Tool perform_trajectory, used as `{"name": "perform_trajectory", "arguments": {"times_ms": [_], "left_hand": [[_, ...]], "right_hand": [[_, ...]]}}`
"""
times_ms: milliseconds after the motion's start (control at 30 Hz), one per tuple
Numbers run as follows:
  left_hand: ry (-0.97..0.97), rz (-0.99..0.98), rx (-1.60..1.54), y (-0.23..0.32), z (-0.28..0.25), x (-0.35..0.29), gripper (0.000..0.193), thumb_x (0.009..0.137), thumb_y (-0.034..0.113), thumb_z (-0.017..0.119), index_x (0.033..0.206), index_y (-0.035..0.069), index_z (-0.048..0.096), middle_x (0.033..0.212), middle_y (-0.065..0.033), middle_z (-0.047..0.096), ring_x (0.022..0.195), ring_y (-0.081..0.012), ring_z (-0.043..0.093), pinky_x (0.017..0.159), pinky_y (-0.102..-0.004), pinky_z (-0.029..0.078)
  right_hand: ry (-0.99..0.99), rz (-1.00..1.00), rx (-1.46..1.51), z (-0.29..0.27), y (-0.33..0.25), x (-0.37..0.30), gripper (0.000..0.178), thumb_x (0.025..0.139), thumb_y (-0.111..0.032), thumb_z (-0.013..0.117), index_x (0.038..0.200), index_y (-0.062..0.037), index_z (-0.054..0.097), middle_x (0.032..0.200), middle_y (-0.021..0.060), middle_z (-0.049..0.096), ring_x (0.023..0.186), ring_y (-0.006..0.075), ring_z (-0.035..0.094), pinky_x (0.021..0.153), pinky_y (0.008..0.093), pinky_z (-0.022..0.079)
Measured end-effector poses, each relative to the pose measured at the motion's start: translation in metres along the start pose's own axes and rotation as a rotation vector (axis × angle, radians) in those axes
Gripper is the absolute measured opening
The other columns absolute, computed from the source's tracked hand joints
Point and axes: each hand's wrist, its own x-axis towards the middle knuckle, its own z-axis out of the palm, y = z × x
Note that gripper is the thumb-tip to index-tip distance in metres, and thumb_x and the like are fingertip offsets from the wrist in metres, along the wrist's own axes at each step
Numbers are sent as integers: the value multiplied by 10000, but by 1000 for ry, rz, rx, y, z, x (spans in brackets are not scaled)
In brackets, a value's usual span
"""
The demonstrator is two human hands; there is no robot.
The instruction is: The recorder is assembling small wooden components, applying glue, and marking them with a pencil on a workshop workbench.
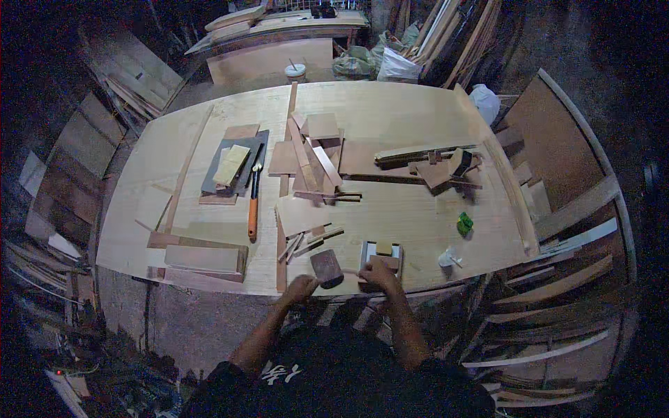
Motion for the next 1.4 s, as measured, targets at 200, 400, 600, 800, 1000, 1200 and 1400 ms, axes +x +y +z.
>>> {"name": "perform_trajectory", "arguments": {"times_ms": [200,400,600,800,1000,1200,1400], "left_hand": [[928,250,413,17,-44,23,247,836,269,620,917,37,602,821,-172,610,805,-358,598,713,-466,474],[862,278,726,6,-58,51,183,826,188,603,899,24,568,855,-177,584,844,-350,581,749,-473,474],[920,358,403,62,-49,18,196,850,77,545,1021,1,602,888,-182,621,843,-338,601,726,-428,484],[799,614,-67,146,-11,-34,141,883,17,531,1016,-21,554,869,-147,585,766,-250,595,656,-332,479],[628,572,-375,153,10,-44,134,893,33,574,1022,-6,568,946,-125,620,810,-174,621,689,-307,504],[644,641,-183,151,9,-52,166,875,-6,550,1038,6,578,872,-156,599,785,-307,607,705,-359,488],[558,576,-348,151,12,-62,180,901,43,557,1074,2,587,942,-133,639,830,-227,634,727,-330,504]], "right_hand": [[644,-68,-23,-22,-52,-5,609,735,-278,733,1257,-55,510,1168,230,521,1085,389,526,902,455,451],[496,-93,14,-4,-67,-32,626,739,-264,717,1283,-64,483,1199,235,487,1135,408,468,973,478,394],[572,-246,129,-8,-82,-57,407,797,-163,666,1172,-32,575,1021,177,631,975,348,599,877,444,476],[589,-238,564,-34,-106,-63,335,869,-126,637,1184,-21,590,1045,126,665,937,193,652,786,333,545],[481,-254,816,-47,-117,-72,290,872,-130,638,1144,-32,624,968,95,692,856,149,658,786,291,529],[512,-315,897,-47,-126,-79,265,852,-62,660,1091,41,612,947,127,677,839,190,665,715,326,573],[518,-264,910,-47,-130,-80,238,819,-101,708,1017,0,623,906,85,681,837,151,659,748,290,548]]}}
